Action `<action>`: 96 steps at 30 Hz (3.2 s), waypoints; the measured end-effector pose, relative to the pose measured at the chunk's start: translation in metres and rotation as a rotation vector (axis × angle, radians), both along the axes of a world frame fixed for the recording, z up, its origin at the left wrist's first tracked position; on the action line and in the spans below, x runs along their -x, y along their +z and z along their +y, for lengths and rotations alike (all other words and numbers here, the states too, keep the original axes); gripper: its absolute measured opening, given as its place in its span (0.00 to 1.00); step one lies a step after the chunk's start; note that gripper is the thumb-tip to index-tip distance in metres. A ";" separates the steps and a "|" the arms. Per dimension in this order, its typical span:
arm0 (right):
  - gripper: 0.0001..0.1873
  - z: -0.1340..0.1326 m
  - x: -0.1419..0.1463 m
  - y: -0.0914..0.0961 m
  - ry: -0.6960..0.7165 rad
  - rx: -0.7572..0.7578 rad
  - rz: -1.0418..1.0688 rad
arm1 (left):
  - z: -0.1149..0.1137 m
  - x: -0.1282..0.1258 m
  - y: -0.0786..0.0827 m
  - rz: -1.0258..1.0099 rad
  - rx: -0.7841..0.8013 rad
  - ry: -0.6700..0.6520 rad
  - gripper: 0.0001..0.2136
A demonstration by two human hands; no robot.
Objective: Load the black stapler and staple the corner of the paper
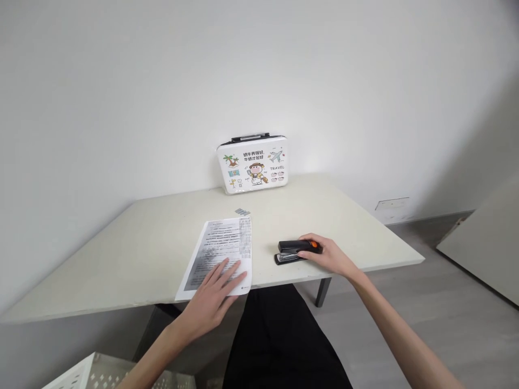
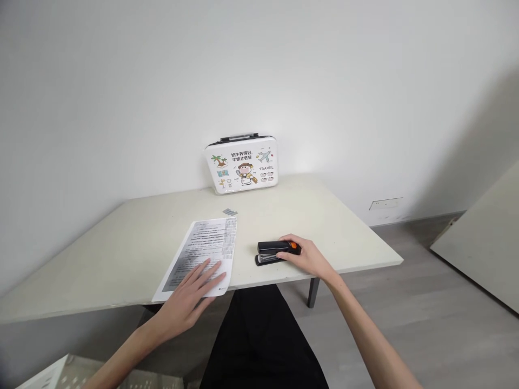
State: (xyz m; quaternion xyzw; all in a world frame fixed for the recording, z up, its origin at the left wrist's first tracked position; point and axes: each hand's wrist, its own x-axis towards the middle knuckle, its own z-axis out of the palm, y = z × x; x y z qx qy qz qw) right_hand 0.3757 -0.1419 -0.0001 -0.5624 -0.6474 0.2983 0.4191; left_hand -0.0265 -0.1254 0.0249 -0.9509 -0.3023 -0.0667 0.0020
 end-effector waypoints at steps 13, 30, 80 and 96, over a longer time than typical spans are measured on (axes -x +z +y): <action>0.24 0.000 -0.001 -0.005 -0.006 0.007 -0.004 | -0.030 -0.072 -0.012 -0.135 0.114 0.012 0.26; 0.28 0.023 0.019 0.039 -0.047 0.024 -0.106 | 0.026 -0.099 0.013 -0.295 0.282 0.019 0.24; 0.35 0.056 0.066 0.048 0.164 0.214 -0.706 | 0.042 -0.148 -0.022 -0.146 0.248 0.016 0.38; 0.31 0.058 0.076 0.041 0.111 0.197 -0.903 | 0.043 -0.147 -0.028 -0.158 0.235 0.039 0.42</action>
